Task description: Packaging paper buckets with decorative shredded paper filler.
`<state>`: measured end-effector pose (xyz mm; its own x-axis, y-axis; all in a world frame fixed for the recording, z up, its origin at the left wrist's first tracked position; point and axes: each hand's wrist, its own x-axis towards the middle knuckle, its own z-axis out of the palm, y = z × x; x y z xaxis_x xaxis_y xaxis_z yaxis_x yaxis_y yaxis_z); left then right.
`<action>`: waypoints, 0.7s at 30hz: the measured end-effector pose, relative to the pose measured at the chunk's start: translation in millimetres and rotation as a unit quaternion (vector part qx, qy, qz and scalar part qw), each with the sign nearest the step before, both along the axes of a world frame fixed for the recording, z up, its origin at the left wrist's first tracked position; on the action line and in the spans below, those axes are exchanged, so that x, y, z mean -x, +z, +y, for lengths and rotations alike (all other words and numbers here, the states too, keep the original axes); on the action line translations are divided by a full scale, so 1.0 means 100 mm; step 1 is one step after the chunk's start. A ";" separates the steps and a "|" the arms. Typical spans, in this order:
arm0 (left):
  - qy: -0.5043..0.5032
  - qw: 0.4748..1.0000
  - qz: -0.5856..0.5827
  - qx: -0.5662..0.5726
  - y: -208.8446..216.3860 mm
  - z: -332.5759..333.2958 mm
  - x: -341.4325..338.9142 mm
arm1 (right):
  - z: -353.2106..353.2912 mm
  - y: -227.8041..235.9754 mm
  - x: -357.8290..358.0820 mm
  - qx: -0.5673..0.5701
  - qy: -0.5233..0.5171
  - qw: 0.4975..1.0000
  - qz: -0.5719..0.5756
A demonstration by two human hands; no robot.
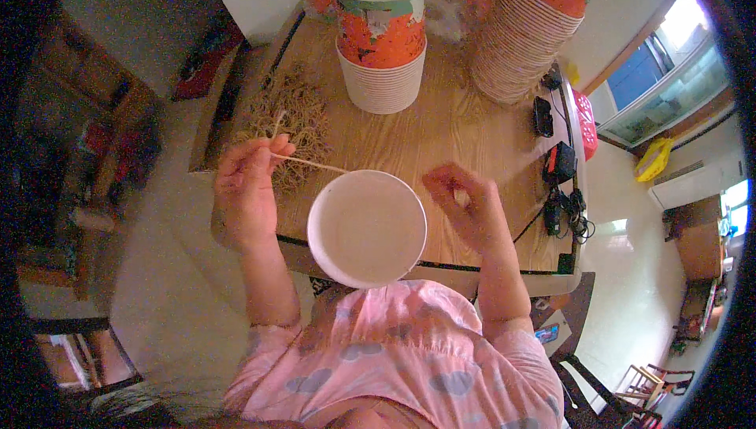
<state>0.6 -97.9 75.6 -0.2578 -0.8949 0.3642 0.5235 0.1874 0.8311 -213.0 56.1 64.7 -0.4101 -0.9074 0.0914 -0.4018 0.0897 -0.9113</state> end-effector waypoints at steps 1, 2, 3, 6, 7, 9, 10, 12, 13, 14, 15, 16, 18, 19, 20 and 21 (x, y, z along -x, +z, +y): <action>0.001 1.000 -0.002 0.002 0.09 0.04 0.00 | -0.17 -0.02 0.05 0.030 0.023 0.999 0.028; -0.002 0.999 0.026 0.026 0.17 0.07 -0.01 | -0.35 -0.05 0.05 0.061 0.046 0.995 0.057; -0.008 0.997 0.055 0.051 0.20 0.08 0.00 | -0.50 -0.14 0.10 0.059 0.088 0.987 0.121; 0.011 0.992 0.072 0.099 0.29 0.18 -0.09 | -0.71 -0.26 0.00 0.075 0.173 0.959 0.213; 0.011 0.992 0.072 0.101 0.28 0.20 -0.13 | -0.73 -0.29 -0.05 0.014 0.169 0.964 0.205; 0.046 0.996 0.016 0.072 0.21 0.24 -0.21 | -0.68 -0.28 -0.09 -0.029 0.156 0.967 0.201; 0.049 0.996 0.016 0.072 0.15 0.26 -0.24 | -0.63 -0.29 -0.08 -0.028 0.158 0.966 0.201; 0.025 0.997 -0.079 0.006 -0.02 0.29 -0.28 | -0.46 -0.35 -0.07 -0.071 0.071 0.980 0.169; -0.004 0.995 -0.100 0.000 -0.11 0.30 -0.25 | -0.35 -0.34 -0.09 -0.088 0.068 0.982 0.152; -0.026 0.994 -0.108 -0.023 -0.19 0.34 -0.17 | -0.26 -0.35 -0.16 -0.089 0.069 0.982 0.152; -0.048 0.991 -0.115 -0.046 -0.24 0.39 -0.08 | -0.16 -0.33 -0.22 -0.096 0.044 0.987 0.124; -0.083 0.988 -0.119 -0.052 -0.35 0.42 -0.03 | -0.06 -0.30 -0.30 -0.100 0.022 0.990 0.099; -0.123 0.976 -0.177 -0.044 -0.42 0.48 0.04 | 0.11 -0.24 -0.44 -0.100 0.034 0.993 0.052; -0.144 0.969 -0.197 -0.037 -0.42 0.48 0.10 | 0.19 -0.23 -0.48 -0.102 0.038 0.994 0.000; -0.143 0.970 -0.194 -0.036 -0.42 0.49 0.14 | 0.26 -0.27 -0.50 -0.092 0.056 0.994 0.000; -0.159 0.965 -0.207 -0.039 -0.42 0.49 0.17 | 0.32 -0.30 -0.51 -0.083 0.074 0.994 -0.001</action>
